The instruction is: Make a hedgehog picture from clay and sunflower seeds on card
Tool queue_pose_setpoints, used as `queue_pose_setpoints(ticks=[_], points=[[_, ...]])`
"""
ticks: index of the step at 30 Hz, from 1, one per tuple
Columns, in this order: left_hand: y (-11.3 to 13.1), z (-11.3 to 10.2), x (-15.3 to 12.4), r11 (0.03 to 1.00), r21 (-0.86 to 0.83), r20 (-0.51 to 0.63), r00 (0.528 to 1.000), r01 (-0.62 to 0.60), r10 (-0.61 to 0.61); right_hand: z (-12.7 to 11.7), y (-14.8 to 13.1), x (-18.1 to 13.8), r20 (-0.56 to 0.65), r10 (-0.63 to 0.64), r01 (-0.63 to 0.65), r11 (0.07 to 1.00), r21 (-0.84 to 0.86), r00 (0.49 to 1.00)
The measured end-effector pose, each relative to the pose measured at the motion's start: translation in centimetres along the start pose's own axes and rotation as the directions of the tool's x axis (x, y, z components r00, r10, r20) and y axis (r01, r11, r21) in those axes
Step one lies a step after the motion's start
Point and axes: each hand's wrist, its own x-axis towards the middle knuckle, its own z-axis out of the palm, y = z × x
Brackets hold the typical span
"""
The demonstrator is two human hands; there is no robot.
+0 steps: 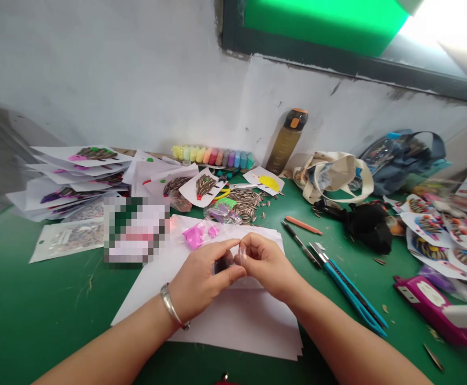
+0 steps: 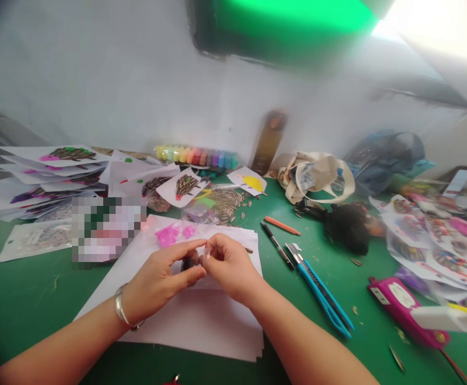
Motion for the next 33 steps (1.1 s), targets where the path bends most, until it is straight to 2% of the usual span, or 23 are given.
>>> queue_pose_setpoints(ticks=[4, 8, 12, 14, 16, 19, 22, 24, 26, 29, 33], points=[[-0.4, 0.0, -0.1, 0.999, 0.029, -0.046, 0.998, -0.046, 0.047, -0.2, -0.6, 0.0, 0.024, -0.039, 0.038, 0.999, 0.028, 0.999], [-1.4, -0.3, 0.0, 0.978, 0.184, -0.154, 0.98, -0.093, 0.123, -0.8, -1.2, 0.0, 0.073, -0.062, 0.063, 0.998, -0.016, 0.995], [-3.1, -1.4, 0.7, 0.884, 0.459, -0.275, 0.931, -0.091, 0.238, -2.4, -1.1, 0.3, -0.137, -0.044, 0.025, 0.99, -0.137, 0.99], [-3.9, -1.9, 1.1, 0.813, 0.577, -0.259, 0.928, -0.074, 0.268, -3.4, -0.8, 0.4, -0.204, -0.092, 0.032, 0.959, -0.282, 0.975], [-4.4, -2.0, 1.4, 0.746, 0.664, -0.223, 0.94, -0.049, 0.26, -4.4, -0.6, 0.5, -0.221, -0.139, 0.035, 0.908, -0.417, 0.965], [-4.7, -1.4, 1.5, 0.668, 0.744, -0.163, 0.963, -0.024, 0.217, -5.5, -0.4, 0.3, -0.19, -0.193, 0.048, 0.812, -0.581, 0.963], [-4.8, -0.6, 1.3, 0.631, 0.776, -0.109, 0.985, 0.001, 0.133, -5.8, -0.6, 0.1, -0.134, -0.226, 0.078, 0.734, -0.675, 0.965], [-4.8, -0.4, 1.2, 0.63, 0.776, -0.111, 0.989, 0.023, 0.101, -5.8, -0.7, 0.0, -0.094, -0.246, 0.111, 0.702, -0.704, 0.965], [-4.9, -0.6, 1.2, 0.634, 0.772, -0.145, 0.982, 0.035, 0.123, -5.6, -0.9, -0.1, -0.041, -0.261, 0.151, 0.671, -0.726, 0.964], [-4.9, -2.2, 1.7, 0.633, 0.771, -0.214, 0.964, 0.067, 0.158, -5.1, -1.0, -0.2, 0.026, -0.264, 0.191, 0.623, -0.759, 0.964], [-5.0, -6.0, 3.5, 0.599, 0.781, -0.263, 0.963, 0.176, 0.061, -4.6, -1.1, -0.2, 0.067, -0.279, 0.23, 0.609, -0.759, 0.958]])
